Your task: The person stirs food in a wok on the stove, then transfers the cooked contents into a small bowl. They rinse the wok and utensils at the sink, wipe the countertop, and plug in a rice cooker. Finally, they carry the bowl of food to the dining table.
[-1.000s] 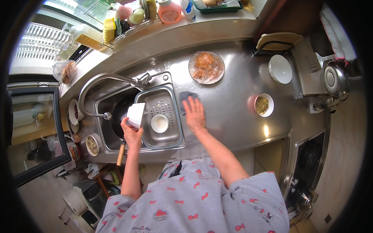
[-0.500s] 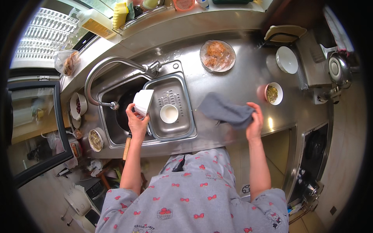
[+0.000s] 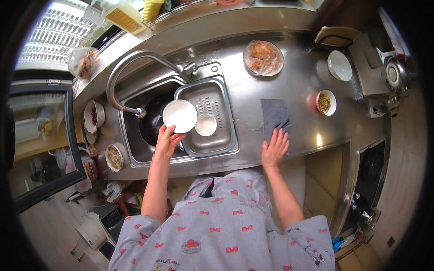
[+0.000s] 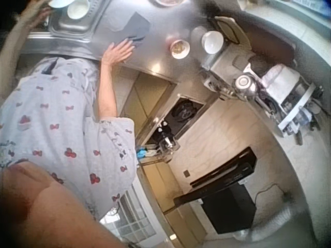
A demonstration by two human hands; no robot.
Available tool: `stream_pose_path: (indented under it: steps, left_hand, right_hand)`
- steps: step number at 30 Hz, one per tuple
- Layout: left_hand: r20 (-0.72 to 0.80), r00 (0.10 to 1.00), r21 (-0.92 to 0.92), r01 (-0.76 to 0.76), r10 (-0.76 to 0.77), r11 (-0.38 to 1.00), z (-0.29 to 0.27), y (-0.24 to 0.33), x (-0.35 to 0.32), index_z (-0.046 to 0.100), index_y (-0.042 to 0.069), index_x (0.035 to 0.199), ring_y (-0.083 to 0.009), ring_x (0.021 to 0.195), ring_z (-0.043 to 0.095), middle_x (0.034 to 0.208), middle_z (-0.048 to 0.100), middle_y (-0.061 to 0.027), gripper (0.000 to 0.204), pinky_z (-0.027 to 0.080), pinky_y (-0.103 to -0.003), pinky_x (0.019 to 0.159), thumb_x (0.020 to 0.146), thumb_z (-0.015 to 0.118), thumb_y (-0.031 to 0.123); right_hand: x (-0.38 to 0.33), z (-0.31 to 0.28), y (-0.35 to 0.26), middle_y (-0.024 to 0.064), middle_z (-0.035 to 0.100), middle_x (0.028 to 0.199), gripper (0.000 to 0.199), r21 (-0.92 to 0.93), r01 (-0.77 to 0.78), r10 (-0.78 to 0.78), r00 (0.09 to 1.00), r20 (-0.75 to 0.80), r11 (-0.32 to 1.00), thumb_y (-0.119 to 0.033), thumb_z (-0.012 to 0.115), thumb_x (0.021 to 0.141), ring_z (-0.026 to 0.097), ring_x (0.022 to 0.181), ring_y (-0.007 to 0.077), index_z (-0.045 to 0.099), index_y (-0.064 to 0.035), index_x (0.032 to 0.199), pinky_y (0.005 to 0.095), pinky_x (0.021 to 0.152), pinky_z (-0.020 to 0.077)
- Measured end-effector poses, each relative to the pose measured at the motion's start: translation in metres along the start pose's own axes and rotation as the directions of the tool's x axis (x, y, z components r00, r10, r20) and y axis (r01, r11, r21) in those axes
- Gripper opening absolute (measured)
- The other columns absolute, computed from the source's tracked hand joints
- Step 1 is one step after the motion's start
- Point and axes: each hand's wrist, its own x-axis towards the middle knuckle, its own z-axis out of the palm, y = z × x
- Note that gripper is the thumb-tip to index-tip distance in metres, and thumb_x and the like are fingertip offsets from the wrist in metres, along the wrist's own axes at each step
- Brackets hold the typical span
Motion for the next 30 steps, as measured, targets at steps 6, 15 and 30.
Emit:
stream_pose_path:
  steps: [6, 15, 30]
  left_hand:
    - [-0.033, 0.994, -0.065, 0.105, -0.107, 0.992, -0.031, 0.004, -0.004, 0.042, 0.005, 0.129, -0.0363, 0.096, 0.065, 0.123, 0.056, -0.0146, 0.053, 0.06, -0.047, 0.08, 0.088, 0.069, 0.026]
    - [-0.157, 0.976, 0.093, 0.169, -0.153, 0.981, -0.086, 0.03, 0.01, 0.031, 0.01, 0.141, -0.0403, 0.101, 0.063, 0.124, 0.056, -0.019, 0.075, 0.055, -0.053, 0.084, 0.088, 0.064, 0.05]
    - [-0.293, 0.947, 0.233, -0.068, 0.136, 0.97, -0.118, 0.061, 0.048, 0.035, 0.005, 0.128, -0.0303, 0.1, 0.062, 0.121, 0.051, -0.0189, 0.066, 0.06, -0.044, 0.071, 0.084, 0.072, 0.038]
  right_hand:
    - [0.05, 0.01, -0.087, 0.0185, 0.026, 0.156, 0.071, 0.177, 0.024, -0.038, 0.996, 0.08, 0.984, -0.029, 0.062, 0.088, 0.018, 0.145, 0.0426, 0.033, -0.0038, 0.148, 0.0554, 0.116, 0.0155]
    - [0.218, -0.014, -0.261, 0.0172, 0.033, 0.153, 0.056, -0.017, 0.681, -0.678, 0.726, -0.112, 0.732, -0.009, 0.044, 0.091, 0.027, 0.145, 0.0336, 0.036, 0.0002, 0.145, 0.0452, 0.117, 0.0243]
    - [0.222, 0.015, -0.305, 0.0111, 0.021, 0.162, 0.059, -0.491, 0.58, -0.433, 0.814, 0.388, 0.65, -0.019, 0.036, 0.096, 0.009, 0.151, 0.0317, 0.028, -0.0002, 0.152, 0.049, 0.12, 0.0088]
